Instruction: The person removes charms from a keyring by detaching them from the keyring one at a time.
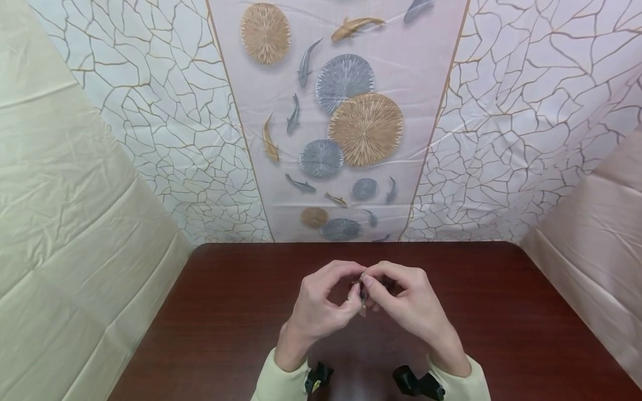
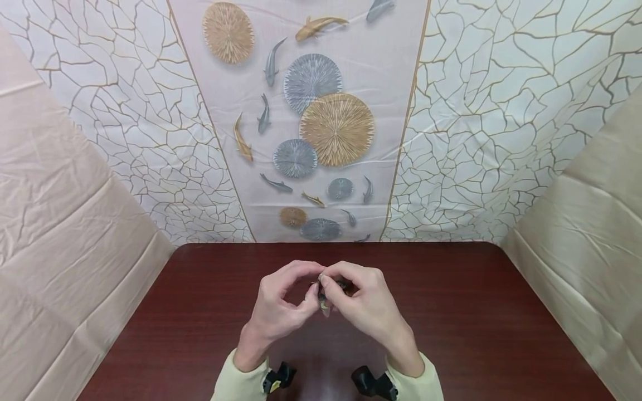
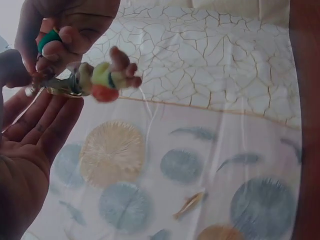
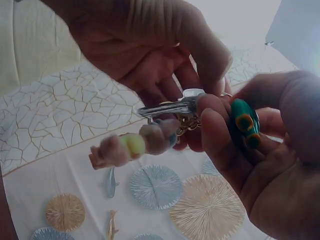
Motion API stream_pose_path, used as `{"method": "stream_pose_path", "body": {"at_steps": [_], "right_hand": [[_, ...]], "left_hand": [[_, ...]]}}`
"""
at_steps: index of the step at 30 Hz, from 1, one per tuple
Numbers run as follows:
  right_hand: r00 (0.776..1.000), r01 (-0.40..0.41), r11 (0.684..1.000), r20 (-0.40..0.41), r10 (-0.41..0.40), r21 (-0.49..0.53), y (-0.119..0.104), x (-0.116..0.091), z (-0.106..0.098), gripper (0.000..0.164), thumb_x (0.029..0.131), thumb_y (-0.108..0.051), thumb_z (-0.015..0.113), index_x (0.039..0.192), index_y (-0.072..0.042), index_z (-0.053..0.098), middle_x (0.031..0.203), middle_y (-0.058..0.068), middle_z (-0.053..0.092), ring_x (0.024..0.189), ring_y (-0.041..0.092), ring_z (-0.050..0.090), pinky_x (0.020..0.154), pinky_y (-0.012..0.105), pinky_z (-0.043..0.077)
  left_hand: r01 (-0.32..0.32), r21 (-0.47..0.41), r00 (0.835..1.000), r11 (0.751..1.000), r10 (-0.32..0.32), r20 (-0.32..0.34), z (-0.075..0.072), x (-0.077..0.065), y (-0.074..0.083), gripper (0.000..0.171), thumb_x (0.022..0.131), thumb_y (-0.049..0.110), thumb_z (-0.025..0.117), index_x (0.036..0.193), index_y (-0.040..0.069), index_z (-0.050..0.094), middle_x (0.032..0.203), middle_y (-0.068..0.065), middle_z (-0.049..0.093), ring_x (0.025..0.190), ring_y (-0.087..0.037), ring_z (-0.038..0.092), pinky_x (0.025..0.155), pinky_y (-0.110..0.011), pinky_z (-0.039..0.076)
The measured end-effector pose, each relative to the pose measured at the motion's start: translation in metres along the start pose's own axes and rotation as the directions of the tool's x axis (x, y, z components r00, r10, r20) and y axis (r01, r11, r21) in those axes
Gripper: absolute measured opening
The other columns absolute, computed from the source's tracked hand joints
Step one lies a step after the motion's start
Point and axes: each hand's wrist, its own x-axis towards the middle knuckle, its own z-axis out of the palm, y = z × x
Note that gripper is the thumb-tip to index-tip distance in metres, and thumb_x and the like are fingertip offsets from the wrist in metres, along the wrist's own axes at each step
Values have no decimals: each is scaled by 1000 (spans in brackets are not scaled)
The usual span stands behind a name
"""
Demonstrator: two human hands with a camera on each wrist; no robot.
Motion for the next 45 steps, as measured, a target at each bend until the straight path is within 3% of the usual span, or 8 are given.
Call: {"method": "stream_pose_path", "body": {"at_steps": [4,13,20,23,27,32,39,45], "right_hand": [[999,33,999,24,-34,9,3,0,-1,19,89,9,62,91,-9,68,71,4,65,55,5,61,47,23,51],[995,84,996,-57,-84,0,2,0,0,20,88,11,62,93,-8,68,71,4,64,55,2,60,46,20,49],[993,52,999,-107,-52,-5,1,2,8,18,88,9,63,90,-8,69,72,5,65,57,2,60,46,20,49],[988,112,992,-106,-117,-51,4,2,9,22,85,11,65,90,-10,70,76,5,66,61,2,60,49,18,49],[977,185,979,-90,-193,-88,7,3,8,25,83,13,66,92,-11,70,79,4,66,64,3,59,51,15,49],[983,166,984,-75,-170,-65,7,3,4,25,85,14,62,93,-9,68,76,2,63,61,3,59,50,17,49],[997,73,995,-15,-74,-71,4,2,3,20,89,9,62,94,-10,67,73,0,62,61,2,60,51,18,50],[996,83,988,-21,-86,-134,3,3,6,20,88,7,65,92,-12,67,72,-1,63,58,2,59,51,16,49]], "left_hand": [[-19,50,999,999,21,-24,2,-2,0,30,79,-8,63,108,0,66,99,-11,72,89,-14,70,80,-21,57],[1,104,995,995,10,-104,10,-3,3,20,81,-9,64,98,0,67,93,-12,74,85,-16,73,77,-19,57],[20,167,990,986,3,-139,9,-2,5,19,78,-10,63,93,1,65,91,-10,73,83,-16,72,76,-19,57],[36,184,989,982,-8,-148,8,-2,6,19,77,-10,63,93,1,65,91,-9,73,83,-15,72,76,-19,57],[65,176,993,982,-46,-111,6,-1,7,19,81,-8,64,96,3,65,93,-7,72,86,-14,71,78,-19,56],[133,66,991,989,-133,-4,-2,0,6,14,89,-1,63,102,6,63,96,-4,69,87,-10,67,76,-19,55],[295,-4,953,955,-294,66,-9,-2,5,22,97,6,57,119,9,61,101,-5,71,87,-11,67,67,-18,55],[328,-36,940,944,-322,112,-13,-2,6,23,94,5,61,116,9,67,102,-5,72,88,-10,68,71,-20,57]]}}
